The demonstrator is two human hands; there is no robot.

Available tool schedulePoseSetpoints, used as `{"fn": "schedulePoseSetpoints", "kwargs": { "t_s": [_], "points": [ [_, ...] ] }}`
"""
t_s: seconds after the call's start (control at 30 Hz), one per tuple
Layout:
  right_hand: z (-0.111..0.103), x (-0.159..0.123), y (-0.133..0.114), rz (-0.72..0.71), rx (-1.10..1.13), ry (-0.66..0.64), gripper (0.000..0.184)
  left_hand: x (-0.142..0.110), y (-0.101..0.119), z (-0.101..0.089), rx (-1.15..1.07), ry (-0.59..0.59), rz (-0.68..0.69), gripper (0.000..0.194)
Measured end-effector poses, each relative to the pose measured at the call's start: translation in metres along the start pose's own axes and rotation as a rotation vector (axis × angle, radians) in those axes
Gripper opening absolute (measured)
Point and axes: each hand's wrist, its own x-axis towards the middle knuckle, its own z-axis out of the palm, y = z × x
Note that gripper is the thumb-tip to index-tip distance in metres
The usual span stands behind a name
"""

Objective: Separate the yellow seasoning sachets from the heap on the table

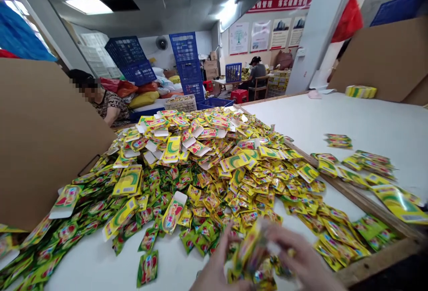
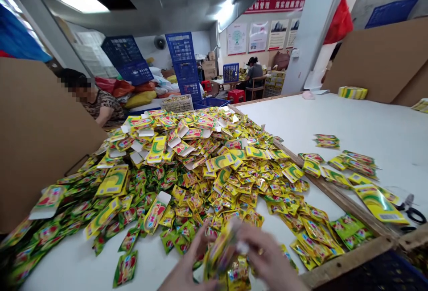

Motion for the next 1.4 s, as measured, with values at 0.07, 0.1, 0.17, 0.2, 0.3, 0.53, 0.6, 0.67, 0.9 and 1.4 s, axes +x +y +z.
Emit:
{"fn": "schedulePoseSetpoints", "kwargs": {
  "t_s": [0.07, 0.1, 0.17, 0.2, 0.3, 0.53, 0.6, 0.67, 0.9, 1.4],
  "points": [
    [-0.044, 0.014, 0.016, 0.143, -0.258, 0.313, 0.024, 0.001, -0.002, -0.018, 0.206, 0.284, -0.038, 0.052],
    [-0.060, 0.024, 0.021, 0.201, -0.443, 0.452, 0.031, 0.002, -0.005, -0.028, 0.329, 0.397, -0.062, 0.041],
    [-0.066, 0.044, 0.023, 0.297, -0.699, 0.586, 0.042, 0.005, -0.014, -0.042, 0.553, 0.507, -0.098, 0.036],
    [-0.055, 0.054, 0.021, 0.310, -0.710, 0.545, 0.040, 0.008, -0.019, -0.047, 0.633, 0.514, -0.108, 0.035],
    [0.020, 0.077, 0.006, 0.267, -0.339, 0.041, 0.023, 0.014, -0.031, -0.048, 0.719, 0.496, -0.098, 0.030],
    [0.117, 0.080, -0.001, 0.248, -0.055, -0.228, 0.009, 0.003, -0.040, -0.056, 0.310, 0.510, -0.094, 0.028],
    [0.104, 0.076, -0.004, 0.267, 0.041, -0.260, 0.015, -0.003, -0.040, -0.060, 0.219, 0.537, -0.070, 0.029],
    [0.090, 0.073, -0.012, 0.307, 0.279, -0.335, 0.021, -0.007, -0.037, -0.062, 0.105, 0.530, -0.064, 0.032],
    [0.080, 0.068, -0.038, 0.420, 0.791, -0.559, 0.030, -0.007, -0.004, -0.044, -0.073, 0.301, -0.035, 0.035],
    [0.060, 0.039, -0.009, 0.337, 0.762, -0.385, 0.025, 0.021, 0.007, -0.008, 0.358, 0.110, 0.234, 0.054]
  ]
}}
